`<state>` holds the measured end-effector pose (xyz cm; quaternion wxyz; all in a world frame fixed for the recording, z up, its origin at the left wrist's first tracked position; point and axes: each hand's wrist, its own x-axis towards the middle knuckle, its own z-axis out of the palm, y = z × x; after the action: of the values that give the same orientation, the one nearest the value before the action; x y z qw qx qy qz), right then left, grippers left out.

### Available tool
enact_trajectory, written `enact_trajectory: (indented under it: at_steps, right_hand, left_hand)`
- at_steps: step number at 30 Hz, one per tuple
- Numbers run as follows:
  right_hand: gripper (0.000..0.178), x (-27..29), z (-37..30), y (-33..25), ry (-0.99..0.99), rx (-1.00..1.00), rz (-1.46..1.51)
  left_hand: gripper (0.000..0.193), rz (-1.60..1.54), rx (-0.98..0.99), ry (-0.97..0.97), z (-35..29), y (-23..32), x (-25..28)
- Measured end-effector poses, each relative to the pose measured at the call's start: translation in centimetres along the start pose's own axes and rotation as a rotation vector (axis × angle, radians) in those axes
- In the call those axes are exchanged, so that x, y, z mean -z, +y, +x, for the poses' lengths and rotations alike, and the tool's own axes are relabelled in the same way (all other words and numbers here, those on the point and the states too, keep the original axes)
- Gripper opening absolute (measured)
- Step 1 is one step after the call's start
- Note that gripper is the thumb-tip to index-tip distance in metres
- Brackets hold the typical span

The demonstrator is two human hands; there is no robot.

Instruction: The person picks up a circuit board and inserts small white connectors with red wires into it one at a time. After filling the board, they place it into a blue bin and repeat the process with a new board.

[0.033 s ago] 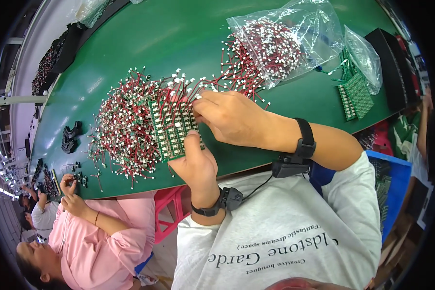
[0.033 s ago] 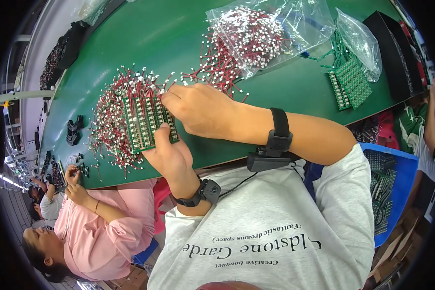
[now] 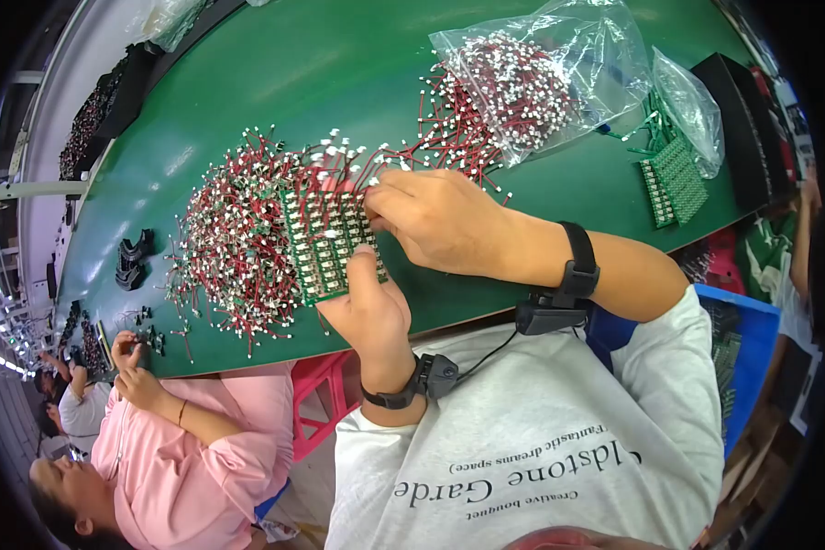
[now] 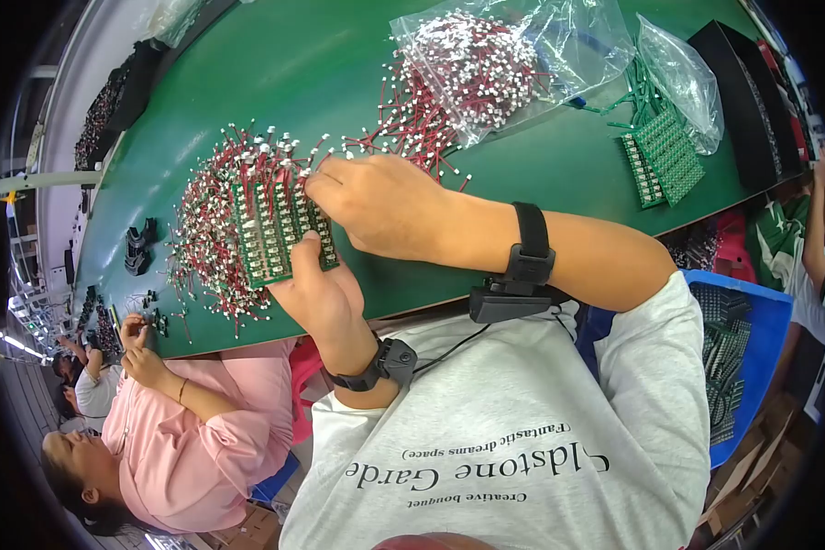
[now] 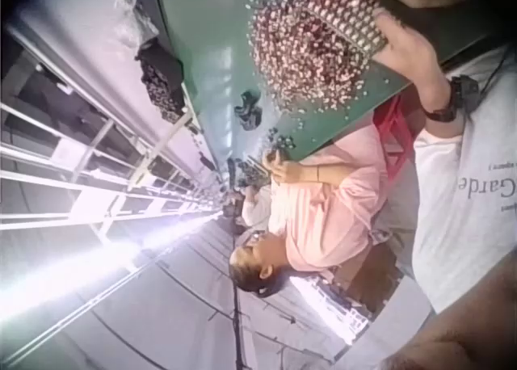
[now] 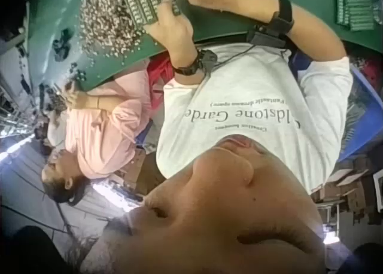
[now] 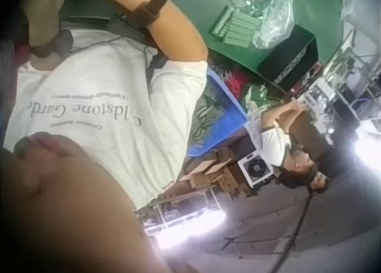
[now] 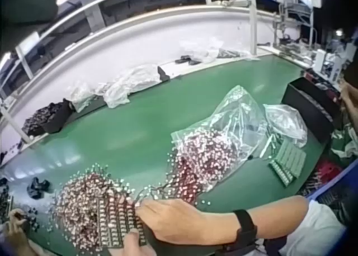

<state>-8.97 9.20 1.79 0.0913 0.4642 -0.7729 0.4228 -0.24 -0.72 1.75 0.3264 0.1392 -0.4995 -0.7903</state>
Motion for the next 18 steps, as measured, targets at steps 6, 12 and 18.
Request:
enact_trajectory:
  at_steps: [6,12,18]
  right_hand:
    - [0.020,5.4,0.2,0.7,-0.258,0.064,0.037]
    - [0.012,4.7,-3.7,1.0,-0.628,0.030,0.036]
    - [0.012,3.2,-2.2,1.3,-0.198,0.184,0.145]
  left_hand:
    - [0.047,-0.023,-0.055,0.163,1.8,1.7,2.6]
    - [0.048,-0.091,-0.019,0.093,1.3,1.7,2.8]
    - [0.048,-0.111,-0.003,0.085,1.4,1.8,3.0]
